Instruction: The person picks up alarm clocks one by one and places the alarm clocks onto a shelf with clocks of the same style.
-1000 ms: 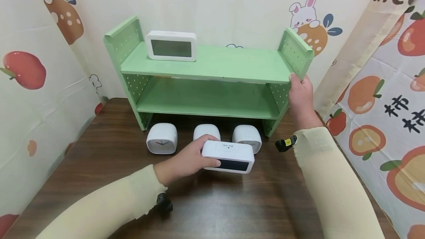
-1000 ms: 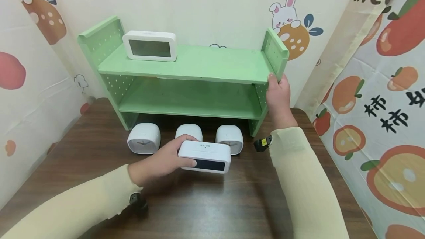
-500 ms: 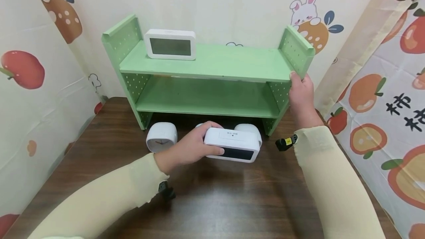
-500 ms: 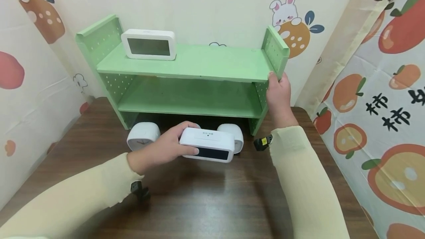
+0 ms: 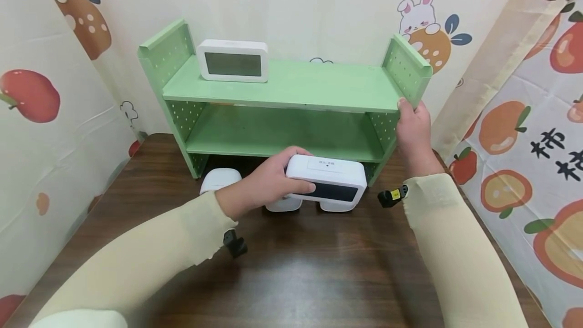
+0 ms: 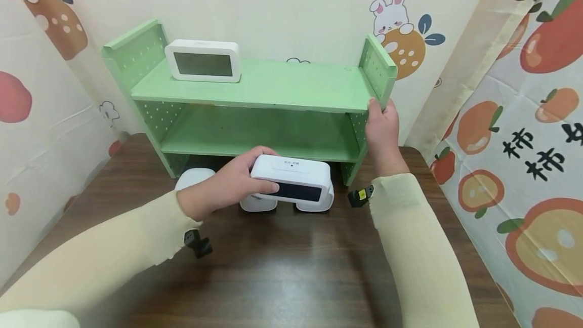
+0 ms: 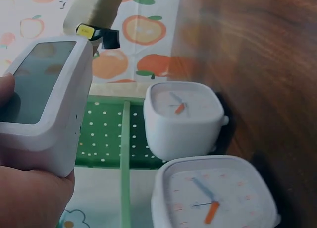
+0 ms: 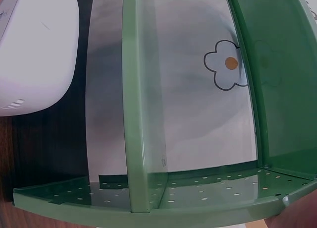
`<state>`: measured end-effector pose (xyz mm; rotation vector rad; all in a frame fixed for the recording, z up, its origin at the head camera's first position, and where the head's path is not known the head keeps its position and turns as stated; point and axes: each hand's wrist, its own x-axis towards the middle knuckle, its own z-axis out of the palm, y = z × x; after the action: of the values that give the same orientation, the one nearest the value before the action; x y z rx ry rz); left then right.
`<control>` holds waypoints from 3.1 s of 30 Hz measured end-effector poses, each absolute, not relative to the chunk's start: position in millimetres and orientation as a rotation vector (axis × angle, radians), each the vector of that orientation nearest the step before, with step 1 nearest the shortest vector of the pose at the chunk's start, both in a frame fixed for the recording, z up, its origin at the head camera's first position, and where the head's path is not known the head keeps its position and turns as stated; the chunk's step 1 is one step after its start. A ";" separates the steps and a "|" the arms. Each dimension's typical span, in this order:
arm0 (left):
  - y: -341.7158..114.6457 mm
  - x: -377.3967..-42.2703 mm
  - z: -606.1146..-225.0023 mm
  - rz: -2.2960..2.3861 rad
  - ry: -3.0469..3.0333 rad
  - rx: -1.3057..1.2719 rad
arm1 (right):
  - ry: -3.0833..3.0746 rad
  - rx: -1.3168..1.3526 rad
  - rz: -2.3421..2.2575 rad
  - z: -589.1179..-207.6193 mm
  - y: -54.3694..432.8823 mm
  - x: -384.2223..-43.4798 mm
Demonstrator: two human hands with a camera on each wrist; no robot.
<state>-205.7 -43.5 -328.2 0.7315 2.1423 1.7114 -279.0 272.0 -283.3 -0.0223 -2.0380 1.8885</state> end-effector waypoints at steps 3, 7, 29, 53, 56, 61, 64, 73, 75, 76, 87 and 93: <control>-41.0 -210.5 -321.4 1.710 2.130 0.747 | -2.034 -0.025 1.894 -283.7 272.8 -278.7; -38.9 -217.0 -311.6 1.732 2.128 0.773 | -2.035 -0.041 1.884 -284.4 272.8 -280.2; -39.9 -252.7 -249.6 1.800 2.249 0.891 | -2.017 -0.086 1.881 -283.6 271.8 -282.9; -34.0 -294.3 -187.3 1.877 2.275 0.837 | -2.004 -0.047 1.855 -289.0 272.0 -281.5; -35.6 -299.6 -184.8 1.911 2.281 0.794 | -2.011 -0.037 1.857 -288.6 272.8 -281.7; -36.7 -307.0 -185.1 1.928 2.297 0.749 | -2.007 -0.013 1.881 -288.3 274.2 -282.8; -34.5 -312.0 -185.6 1.925 2.302 0.730 | -2.003 -0.015 1.884 -289.2 274.6 -283.4; -21.8 -327.8 -187.2 1.924 2.337 0.632 | -2.000 -0.033 1.882 -289.1 275.8 -283.5; -19.3 -330.8 -188.4 1.927 2.327 0.619 | -2.007 -0.034 1.883 -289.1 275.7 -282.7; -18.1 -332.2 -189.1 1.921 2.325 0.618 | -2.008 -0.035 1.888 -289.0 275.7 -282.4; -5.4 -345.9 -191.6 1.895 2.310 0.589 | -1.987 -0.025 1.891 -287.2 275.5 -281.5; 1.4 -350.9 -193.7 1.865 2.320 0.596 | -1.989 -0.033 1.886 -287.5 275.4 -282.1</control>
<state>-350.9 1.4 -193.7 0.5959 2.3196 1.8645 -282.1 275.4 -287.5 -0.0325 -1.9893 1.8864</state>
